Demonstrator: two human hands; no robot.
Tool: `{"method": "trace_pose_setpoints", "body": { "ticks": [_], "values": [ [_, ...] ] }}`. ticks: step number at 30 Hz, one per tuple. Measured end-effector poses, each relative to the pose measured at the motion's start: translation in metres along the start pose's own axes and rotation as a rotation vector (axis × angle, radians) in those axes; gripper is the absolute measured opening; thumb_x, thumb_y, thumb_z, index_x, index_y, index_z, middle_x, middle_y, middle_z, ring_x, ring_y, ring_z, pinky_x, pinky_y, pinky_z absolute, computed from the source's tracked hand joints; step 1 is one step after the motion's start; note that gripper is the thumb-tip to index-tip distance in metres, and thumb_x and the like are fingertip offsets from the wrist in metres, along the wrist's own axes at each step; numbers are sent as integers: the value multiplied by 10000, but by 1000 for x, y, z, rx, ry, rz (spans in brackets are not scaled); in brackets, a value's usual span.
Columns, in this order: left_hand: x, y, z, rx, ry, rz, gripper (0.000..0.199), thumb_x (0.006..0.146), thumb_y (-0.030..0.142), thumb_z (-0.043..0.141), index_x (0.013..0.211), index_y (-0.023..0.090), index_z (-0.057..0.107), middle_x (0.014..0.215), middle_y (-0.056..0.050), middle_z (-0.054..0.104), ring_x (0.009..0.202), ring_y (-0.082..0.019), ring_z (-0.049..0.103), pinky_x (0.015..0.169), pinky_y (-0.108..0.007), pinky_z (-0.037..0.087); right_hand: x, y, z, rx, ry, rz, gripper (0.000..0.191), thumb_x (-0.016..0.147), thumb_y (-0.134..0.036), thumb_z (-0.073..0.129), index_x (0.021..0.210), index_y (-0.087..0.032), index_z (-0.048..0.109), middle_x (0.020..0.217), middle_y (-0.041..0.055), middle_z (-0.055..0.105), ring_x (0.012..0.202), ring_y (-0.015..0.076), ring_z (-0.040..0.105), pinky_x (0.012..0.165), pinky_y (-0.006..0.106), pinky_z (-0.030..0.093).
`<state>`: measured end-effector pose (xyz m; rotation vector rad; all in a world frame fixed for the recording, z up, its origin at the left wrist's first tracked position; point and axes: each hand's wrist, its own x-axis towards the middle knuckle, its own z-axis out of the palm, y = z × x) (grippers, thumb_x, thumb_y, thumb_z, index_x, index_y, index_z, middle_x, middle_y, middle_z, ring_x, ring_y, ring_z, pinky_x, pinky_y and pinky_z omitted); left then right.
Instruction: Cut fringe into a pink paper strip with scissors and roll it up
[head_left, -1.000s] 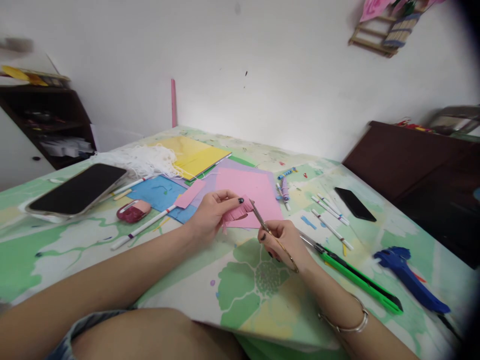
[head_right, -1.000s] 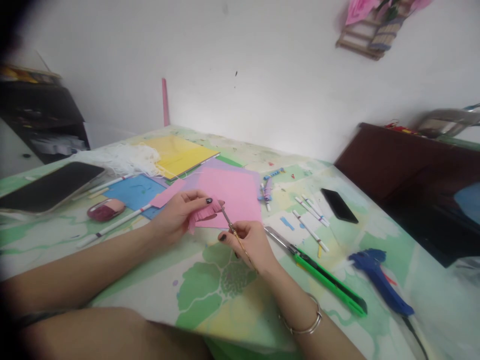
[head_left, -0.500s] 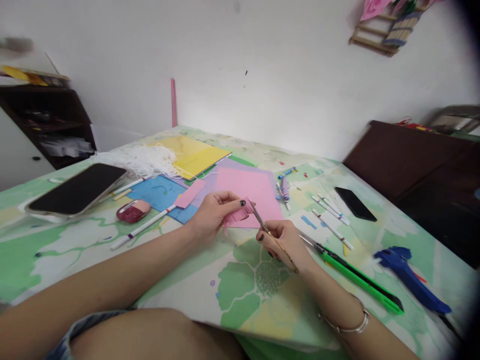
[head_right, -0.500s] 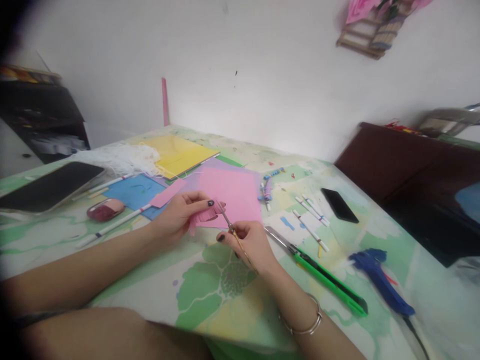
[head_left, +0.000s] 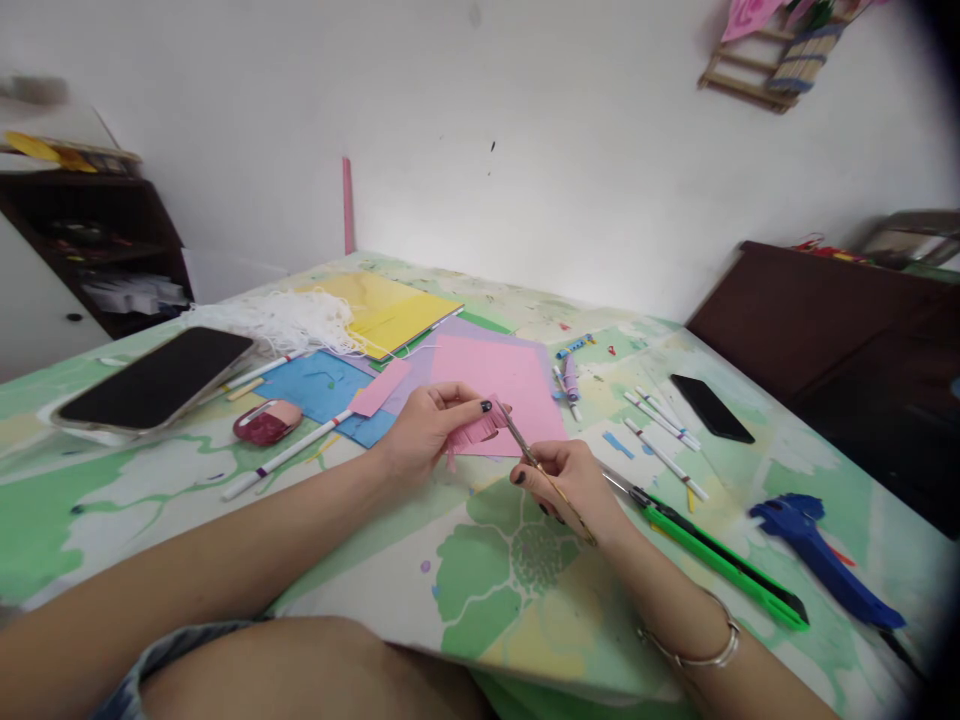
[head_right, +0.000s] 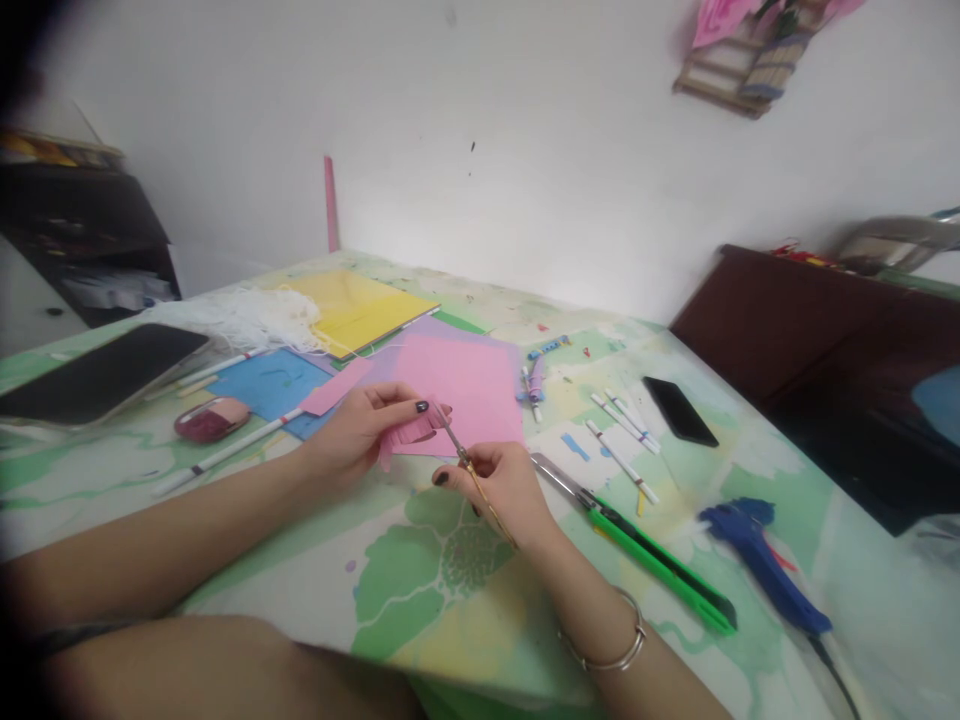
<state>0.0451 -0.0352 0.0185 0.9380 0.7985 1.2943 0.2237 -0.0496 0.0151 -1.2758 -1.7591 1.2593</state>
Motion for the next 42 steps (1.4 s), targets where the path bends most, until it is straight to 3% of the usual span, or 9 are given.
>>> {"method": "trace_pose_setpoints", "body": {
  "ticks": [42],
  "values": [
    [0, 0, 0, 14, 7, 1, 173, 658, 232, 753, 677, 121, 622, 863, -123, 733, 879, -233, 675, 786, -330, 508, 3, 3, 0, -69, 20, 26, 406, 606, -480, 713, 484, -178, 469, 344, -66, 374, 336, 67, 317, 354, 204, 214]
  ]
}}
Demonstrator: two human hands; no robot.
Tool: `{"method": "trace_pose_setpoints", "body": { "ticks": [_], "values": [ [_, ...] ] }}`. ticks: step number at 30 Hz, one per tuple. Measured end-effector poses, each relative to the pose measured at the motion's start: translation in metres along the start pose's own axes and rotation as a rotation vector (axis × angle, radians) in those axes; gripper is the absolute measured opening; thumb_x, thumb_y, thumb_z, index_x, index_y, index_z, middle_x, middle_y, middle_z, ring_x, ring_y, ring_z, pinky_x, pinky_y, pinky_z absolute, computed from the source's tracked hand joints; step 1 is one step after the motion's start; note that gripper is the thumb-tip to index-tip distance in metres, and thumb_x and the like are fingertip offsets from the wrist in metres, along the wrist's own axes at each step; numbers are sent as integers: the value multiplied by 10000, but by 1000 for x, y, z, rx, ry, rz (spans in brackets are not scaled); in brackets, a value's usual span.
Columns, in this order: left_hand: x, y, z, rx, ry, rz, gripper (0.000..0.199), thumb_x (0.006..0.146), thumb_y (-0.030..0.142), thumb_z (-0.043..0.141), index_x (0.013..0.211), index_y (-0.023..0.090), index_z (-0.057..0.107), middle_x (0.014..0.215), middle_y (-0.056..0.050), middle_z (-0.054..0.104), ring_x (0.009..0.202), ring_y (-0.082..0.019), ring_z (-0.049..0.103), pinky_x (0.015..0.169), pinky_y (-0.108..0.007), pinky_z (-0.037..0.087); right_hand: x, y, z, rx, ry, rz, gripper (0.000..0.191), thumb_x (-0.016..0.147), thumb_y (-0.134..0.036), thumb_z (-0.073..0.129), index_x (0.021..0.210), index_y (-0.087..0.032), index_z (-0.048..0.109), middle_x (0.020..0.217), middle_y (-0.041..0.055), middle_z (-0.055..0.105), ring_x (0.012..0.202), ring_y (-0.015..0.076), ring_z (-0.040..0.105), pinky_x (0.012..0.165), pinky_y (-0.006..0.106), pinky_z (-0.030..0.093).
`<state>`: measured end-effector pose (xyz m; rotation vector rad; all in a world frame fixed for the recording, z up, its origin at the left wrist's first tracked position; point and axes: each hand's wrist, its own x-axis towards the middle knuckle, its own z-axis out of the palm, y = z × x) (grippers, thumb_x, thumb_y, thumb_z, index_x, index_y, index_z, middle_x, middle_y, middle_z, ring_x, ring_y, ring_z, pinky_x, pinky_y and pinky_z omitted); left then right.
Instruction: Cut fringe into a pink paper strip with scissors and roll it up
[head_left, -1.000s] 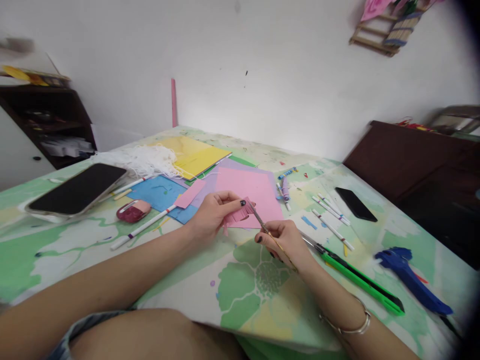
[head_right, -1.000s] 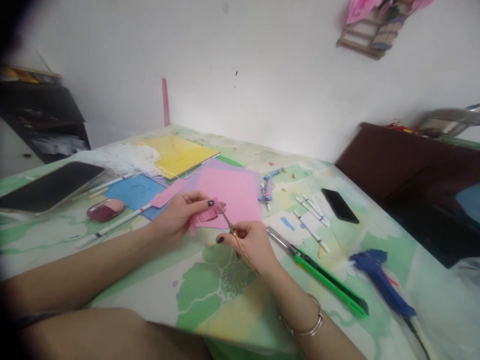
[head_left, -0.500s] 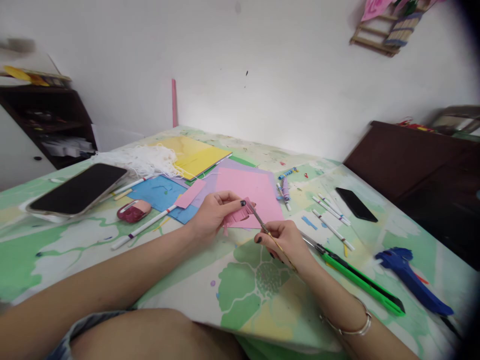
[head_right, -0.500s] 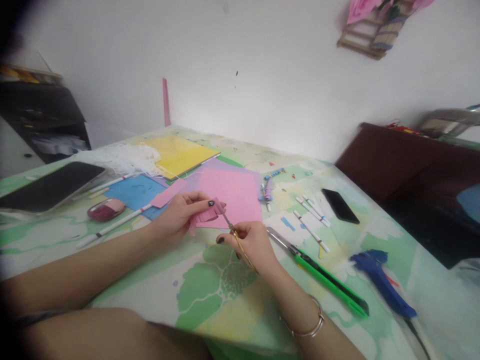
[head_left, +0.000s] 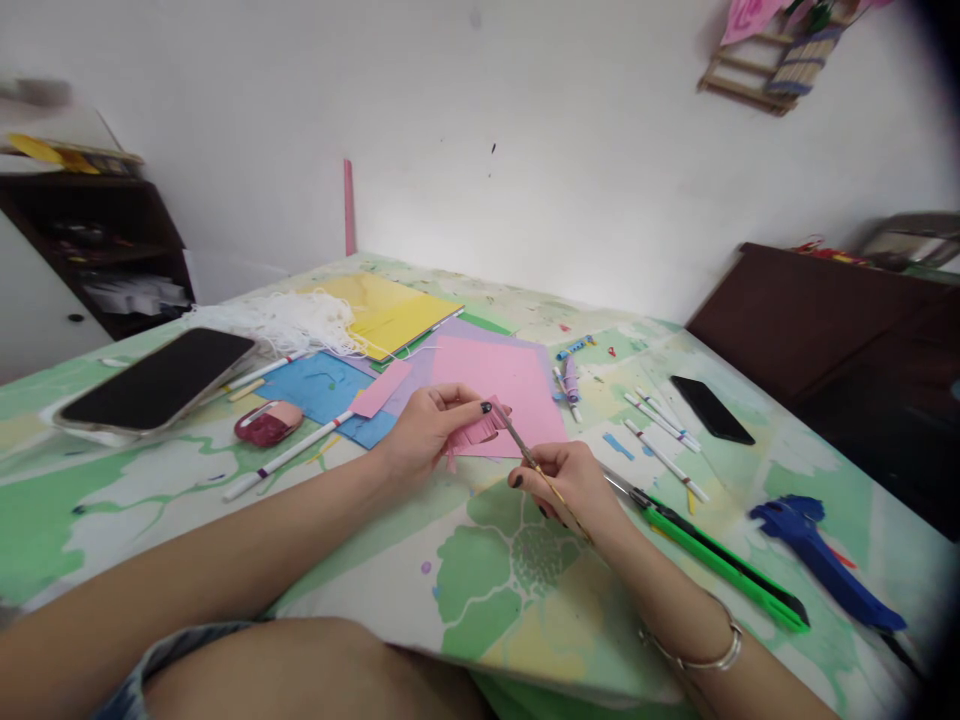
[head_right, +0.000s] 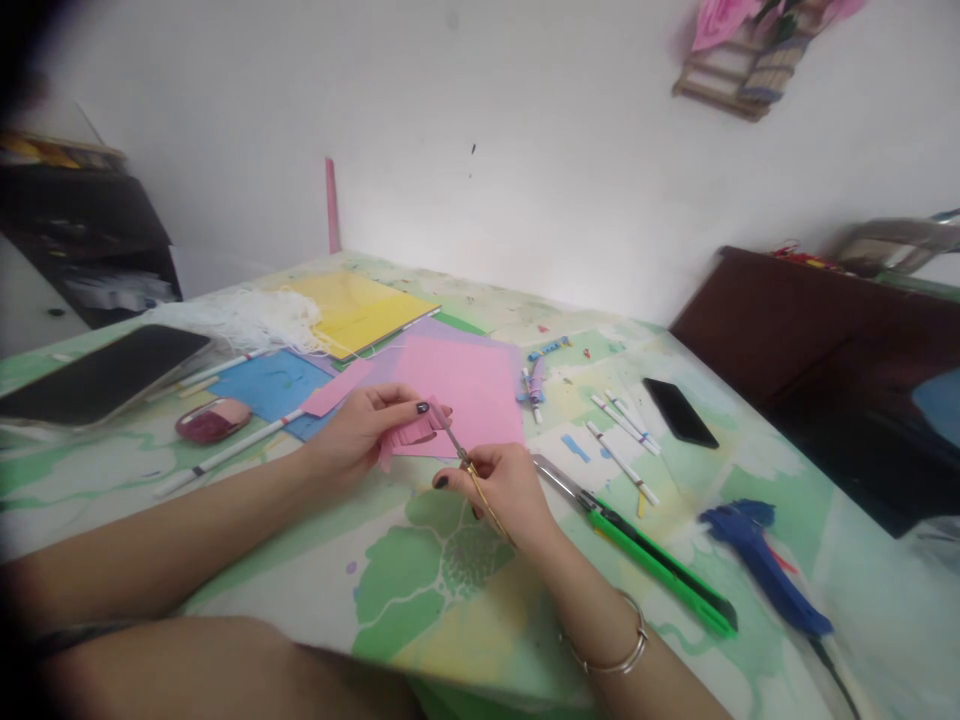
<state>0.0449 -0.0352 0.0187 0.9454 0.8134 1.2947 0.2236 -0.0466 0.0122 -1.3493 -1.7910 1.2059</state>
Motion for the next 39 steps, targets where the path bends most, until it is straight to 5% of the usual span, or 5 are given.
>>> {"method": "trace_pose_setpoints", "body": {
  "ticks": [19, 29, 39],
  "values": [
    [-1, 4, -1, -88, -2, -39, 116, 694, 185, 692, 698, 112, 603, 867, -144, 729, 868, -255, 681, 796, -391, 518, -4, -4, -1, 54, -75, -50, 422, 658, -545, 642, 549, -191, 439, 399, -74, 348, 354, 62, 301, 361, 212, 218],
    [2, 0, -2, -37, 36, -27, 161, 664, 186, 726, 623, 113, 588, 679, -44, 672, 782, -201, 670, 710, -300, 536, -2, 1, -1, 77, -93, -72, 435, 675, -566, 631, 567, -179, 465, 398, -75, 359, 337, 53, 301, 346, 201, 227],
    [2, -2, -2, -18, 20, -15, 172, 668, 200, 738, 635, 113, 594, 739, -73, 698, 846, -215, 667, 714, -284, 526, -3, -1, -1, 51, -74, -56, 462, 651, -587, 635, 536, -192, 425, 394, -74, 347, 343, 55, 299, 345, 204, 213]
  ]
}}
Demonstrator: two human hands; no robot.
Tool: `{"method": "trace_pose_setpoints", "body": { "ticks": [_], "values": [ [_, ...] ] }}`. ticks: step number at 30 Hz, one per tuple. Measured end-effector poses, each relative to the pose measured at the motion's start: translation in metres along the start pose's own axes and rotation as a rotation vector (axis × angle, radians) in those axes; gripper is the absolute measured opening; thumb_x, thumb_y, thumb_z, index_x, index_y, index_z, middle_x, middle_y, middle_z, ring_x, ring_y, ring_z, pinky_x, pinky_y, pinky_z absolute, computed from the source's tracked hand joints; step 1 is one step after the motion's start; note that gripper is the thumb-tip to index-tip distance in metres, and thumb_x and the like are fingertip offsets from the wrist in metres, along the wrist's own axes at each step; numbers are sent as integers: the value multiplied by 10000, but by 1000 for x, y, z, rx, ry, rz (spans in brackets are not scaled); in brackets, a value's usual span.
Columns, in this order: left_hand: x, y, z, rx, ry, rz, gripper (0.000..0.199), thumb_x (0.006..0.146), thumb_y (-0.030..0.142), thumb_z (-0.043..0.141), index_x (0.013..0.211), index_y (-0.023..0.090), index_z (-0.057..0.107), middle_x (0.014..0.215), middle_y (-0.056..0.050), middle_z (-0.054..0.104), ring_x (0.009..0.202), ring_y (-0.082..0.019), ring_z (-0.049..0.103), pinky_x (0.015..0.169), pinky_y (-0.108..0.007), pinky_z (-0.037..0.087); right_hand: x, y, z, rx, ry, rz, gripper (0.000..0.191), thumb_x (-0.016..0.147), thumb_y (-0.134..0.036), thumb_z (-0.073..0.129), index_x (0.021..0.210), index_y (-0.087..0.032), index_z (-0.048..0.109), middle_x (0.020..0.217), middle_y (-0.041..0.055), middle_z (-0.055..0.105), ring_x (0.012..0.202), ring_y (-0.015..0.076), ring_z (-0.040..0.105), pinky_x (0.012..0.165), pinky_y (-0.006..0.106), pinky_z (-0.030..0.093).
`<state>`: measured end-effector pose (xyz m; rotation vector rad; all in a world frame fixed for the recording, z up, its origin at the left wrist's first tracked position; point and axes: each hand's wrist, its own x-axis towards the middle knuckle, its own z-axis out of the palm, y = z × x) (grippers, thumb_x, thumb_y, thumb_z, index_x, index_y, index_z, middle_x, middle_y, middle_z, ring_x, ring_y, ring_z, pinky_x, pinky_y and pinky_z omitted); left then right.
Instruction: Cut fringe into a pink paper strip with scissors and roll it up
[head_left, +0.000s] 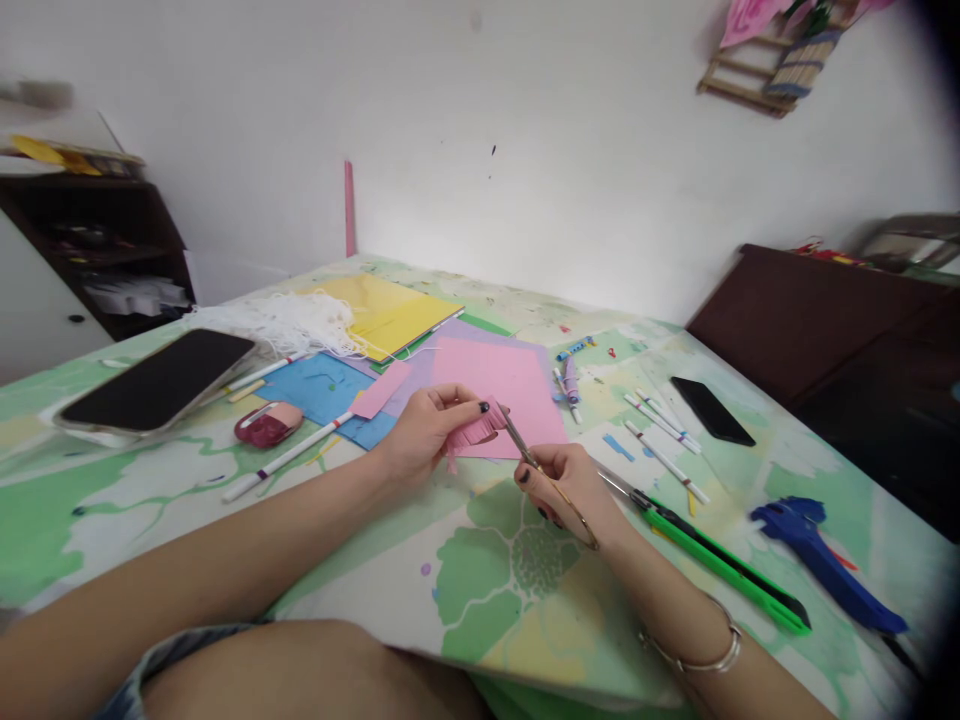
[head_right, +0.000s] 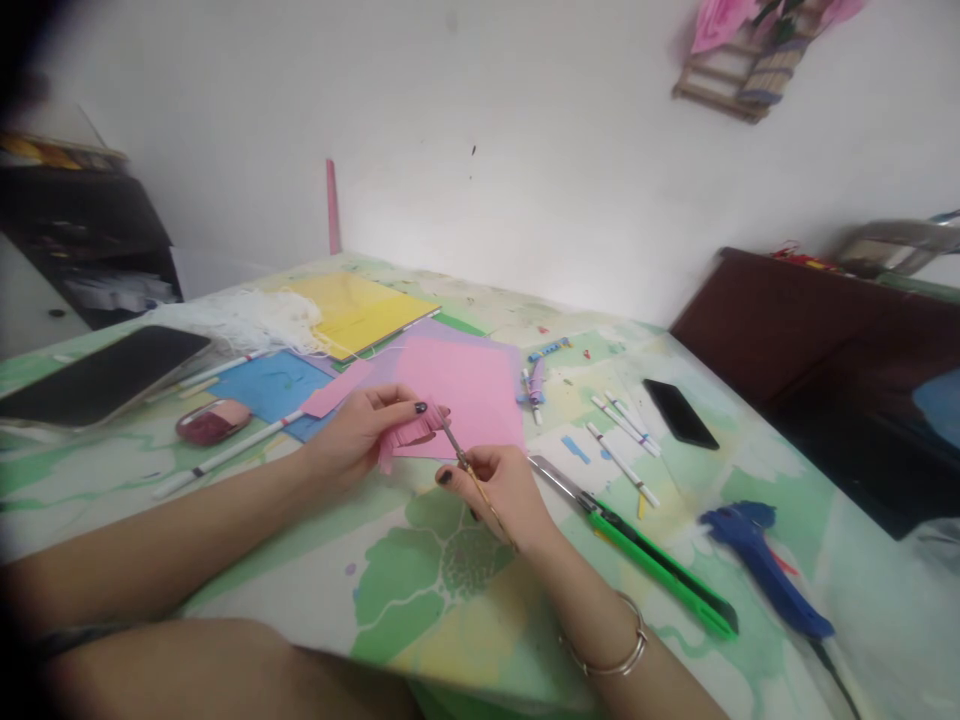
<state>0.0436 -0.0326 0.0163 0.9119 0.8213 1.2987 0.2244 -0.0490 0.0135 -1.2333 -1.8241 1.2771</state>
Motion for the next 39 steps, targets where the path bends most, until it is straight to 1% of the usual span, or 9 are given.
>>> {"method": "trace_pose_setpoints", "body": {
  "ticks": [10, 17, 20, 27, 33, 39],
  "values": [
    [0, -1, 1, -13, -3, -7, 160, 664, 201, 744, 671, 112, 611, 808, -95, 726, 786, -190, 673, 717, -286, 520, 0, -1, 0, 14, 17, 31, 444, 624, -536, 679, 522, -191, 418, 396, -79, 336, 341, 52, 303, 343, 198, 211],
    [0, -1, -1, 10, -24, 2, 144, 691, 207, 726, 681, 116, 613, 863, -115, 732, 844, -201, 673, 723, -277, 514, 1, -1, 0, -7, 28, 38, 454, 626, -556, 665, 522, -193, 412, 401, -74, 346, 350, 56, 306, 349, 200, 208],
    [-1, 0, 0, 18, -21, 7, 150, 682, 207, 729, 670, 118, 609, 847, -111, 731, 854, -208, 673, 709, -271, 510, 0, 0, 1, -8, 28, 27, 456, 633, -554, 662, 521, -193, 407, 405, -75, 341, 353, 55, 305, 351, 198, 208],
    [0, -1, 0, 0, -16, -3, 151, 676, 210, 734, 679, 119, 613, 826, -100, 730, 843, -205, 673, 742, -290, 507, 1, 2, 0, -1, 26, 3, 436, 645, -511, 684, 526, -184, 422, 414, -74, 341, 364, 55, 301, 358, 197, 207],
    [0, 0, 0, -12, -6, -10, 158, 666, 201, 743, 668, 115, 609, 796, -93, 726, 816, -204, 673, 734, -296, 506, 1, -1, 0, -20, 39, 29, 441, 632, -517, 691, 516, -184, 426, 404, -76, 336, 368, 56, 295, 357, 198, 211],
    [-1, 1, 2, -9, 1, -1, 170, 657, 200, 749, 644, 118, 600, 773, -96, 720, 858, -226, 668, 741, -309, 507, 1, -1, 1, -21, 45, 43, 424, 627, -513, 696, 527, -178, 456, 396, -71, 360, 361, 60, 307, 355, 199, 225]
  ]
}}
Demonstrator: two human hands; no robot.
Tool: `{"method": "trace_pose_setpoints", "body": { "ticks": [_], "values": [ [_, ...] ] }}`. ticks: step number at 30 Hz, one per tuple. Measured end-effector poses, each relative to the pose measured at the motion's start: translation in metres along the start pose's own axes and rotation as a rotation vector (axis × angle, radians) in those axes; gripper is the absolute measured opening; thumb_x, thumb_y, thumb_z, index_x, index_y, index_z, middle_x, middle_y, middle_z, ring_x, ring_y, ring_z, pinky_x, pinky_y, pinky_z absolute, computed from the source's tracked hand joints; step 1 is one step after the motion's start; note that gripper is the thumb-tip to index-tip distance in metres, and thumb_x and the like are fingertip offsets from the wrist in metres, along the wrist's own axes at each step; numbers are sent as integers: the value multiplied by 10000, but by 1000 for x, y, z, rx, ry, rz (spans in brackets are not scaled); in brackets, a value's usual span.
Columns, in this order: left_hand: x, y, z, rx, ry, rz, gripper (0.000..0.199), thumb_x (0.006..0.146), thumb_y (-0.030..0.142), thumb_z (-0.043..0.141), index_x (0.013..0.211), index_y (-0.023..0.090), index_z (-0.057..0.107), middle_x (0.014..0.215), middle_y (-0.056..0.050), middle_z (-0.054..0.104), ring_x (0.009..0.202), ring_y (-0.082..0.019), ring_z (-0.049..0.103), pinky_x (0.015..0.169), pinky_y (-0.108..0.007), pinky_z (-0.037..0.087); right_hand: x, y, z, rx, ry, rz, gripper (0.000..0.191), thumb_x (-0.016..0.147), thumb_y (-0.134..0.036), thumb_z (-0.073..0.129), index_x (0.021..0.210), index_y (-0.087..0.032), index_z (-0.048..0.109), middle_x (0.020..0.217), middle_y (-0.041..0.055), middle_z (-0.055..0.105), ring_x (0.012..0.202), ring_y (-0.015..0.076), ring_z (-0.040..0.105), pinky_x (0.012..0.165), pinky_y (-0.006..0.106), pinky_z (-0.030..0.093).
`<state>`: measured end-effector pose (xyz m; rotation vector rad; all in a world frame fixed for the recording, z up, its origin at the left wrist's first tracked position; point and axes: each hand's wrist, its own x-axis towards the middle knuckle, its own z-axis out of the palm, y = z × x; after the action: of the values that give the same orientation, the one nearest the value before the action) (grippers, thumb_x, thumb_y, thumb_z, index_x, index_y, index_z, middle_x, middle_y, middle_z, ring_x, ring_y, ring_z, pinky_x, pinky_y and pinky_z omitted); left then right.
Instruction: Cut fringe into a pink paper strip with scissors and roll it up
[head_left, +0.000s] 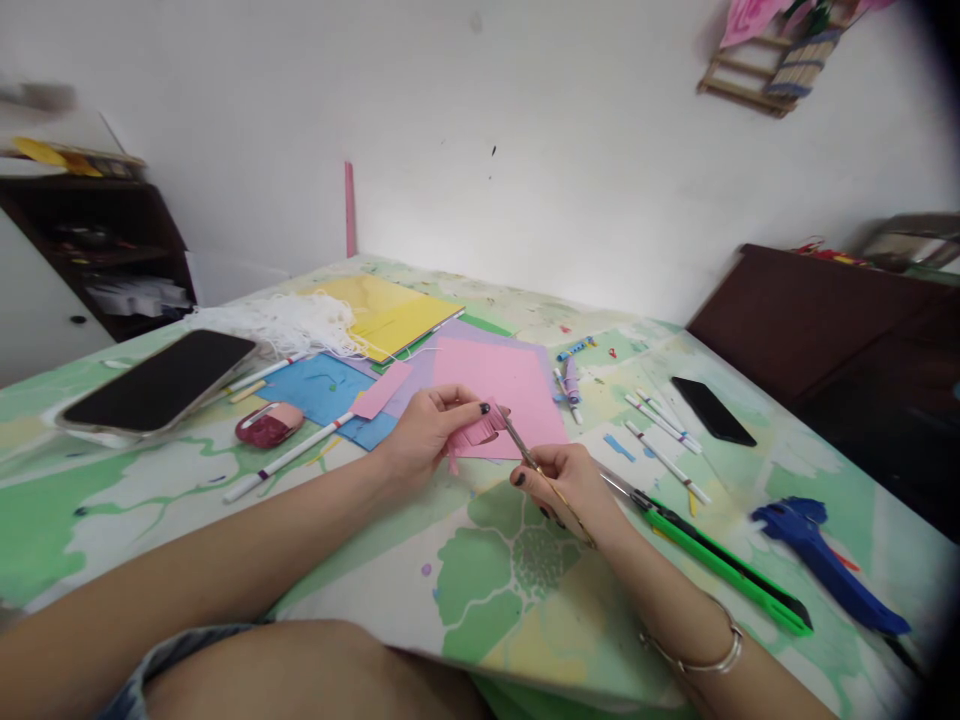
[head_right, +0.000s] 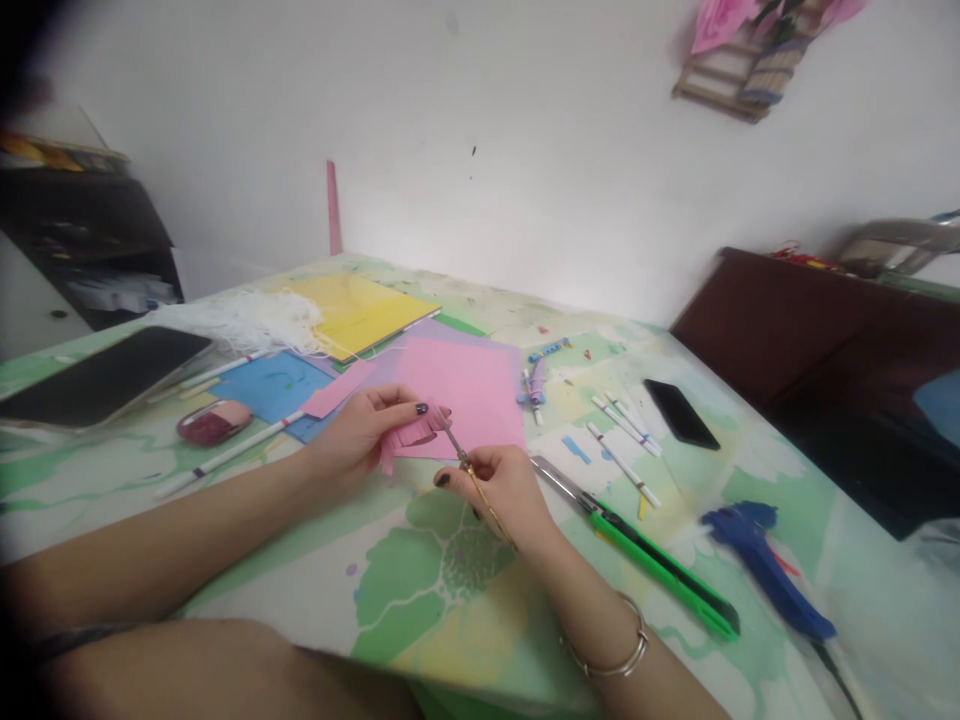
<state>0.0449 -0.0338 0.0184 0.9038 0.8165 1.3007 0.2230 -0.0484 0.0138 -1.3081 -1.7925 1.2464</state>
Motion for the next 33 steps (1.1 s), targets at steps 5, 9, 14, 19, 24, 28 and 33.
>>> {"method": "trace_pose_setpoints", "body": {
  "ticks": [5, 9, 14, 19, 24, 28, 33],
  "values": [
    [0, 0, 1, 0, 6, -15, 168, 660, 200, 746, 649, 115, 602, 771, -93, 720, 827, -217, 672, 743, -314, 508, 0, -1, 0, 8, 1, 22, 402, 615, -492, 703, 518, -172, 481, 375, -70, 370, 346, 60, 306, 348, 199, 224],
    [0, 0, 0, 5, -6, -3, 166, 665, 206, 742, 649, 119, 602, 795, -95, 723, 840, -217, 670, 747, -314, 508, 0, 0, 0, 3, 0, 12, 382, 628, -467, 698, 514, -171, 485, 367, -66, 384, 339, 60, 311, 349, 198, 226],
    [0, -1, -1, -1, -20, 5, 170, 666, 212, 744, 667, 120, 601, 833, -118, 729, 901, -235, 667, 770, -320, 501, 1, 2, -1, -17, 3, 5, 379, 630, -458, 708, 519, -167, 491, 369, -69, 374, 338, 60, 318, 346, 192, 220],
    [0, 0, -1, -2, -38, 9, 160, 688, 205, 728, 670, 122, 593, 850, -133, 732, 960, -250, 657, 803, -328, 497, 1, 3, -2, -22, -2, 7, 369, 630, -455, 702, 518, -166, 503, 372, -64, 379, 344, 60, 312, 344, 190, 213],
    [1, -2, -3, 1, -51, 10, 154, 699, 212, 719, 675, 128, 592, 867, -132, 732, 982, -257, 651, 803, -338, 501, 2, 4, -2, -35, -1, 9, 367, 631, -455, 705, 518, -168, 506, 364, -62, 391, 331, 62, 311, 345, 197, 212],
    [1, -3, -4, -3, -59, 11, 164, 690, 220, 726, 671, 127, 592, 869, -132, 732, 970, -258, 655, 825, -355, 498, 2, 5, -1, -29, -2, 6, 369, 629, -457, 711, 521, -169, 508, 365, -63, 391, 327, 67, 327, 344, 200, 227],
    [1, -3, -5, -6, -56, 10, 151, 700, 203, 717, 676, 124, 591, 861, -132, 732, 964, -254, 657, 792, -331, 508, 1, 5, -1, -33, 5, 12, 364, 627, -451, 714, 523, -165, 514, 360, -61, 399, 326, 65, 329, 339, 194, 230]
  ]
}}
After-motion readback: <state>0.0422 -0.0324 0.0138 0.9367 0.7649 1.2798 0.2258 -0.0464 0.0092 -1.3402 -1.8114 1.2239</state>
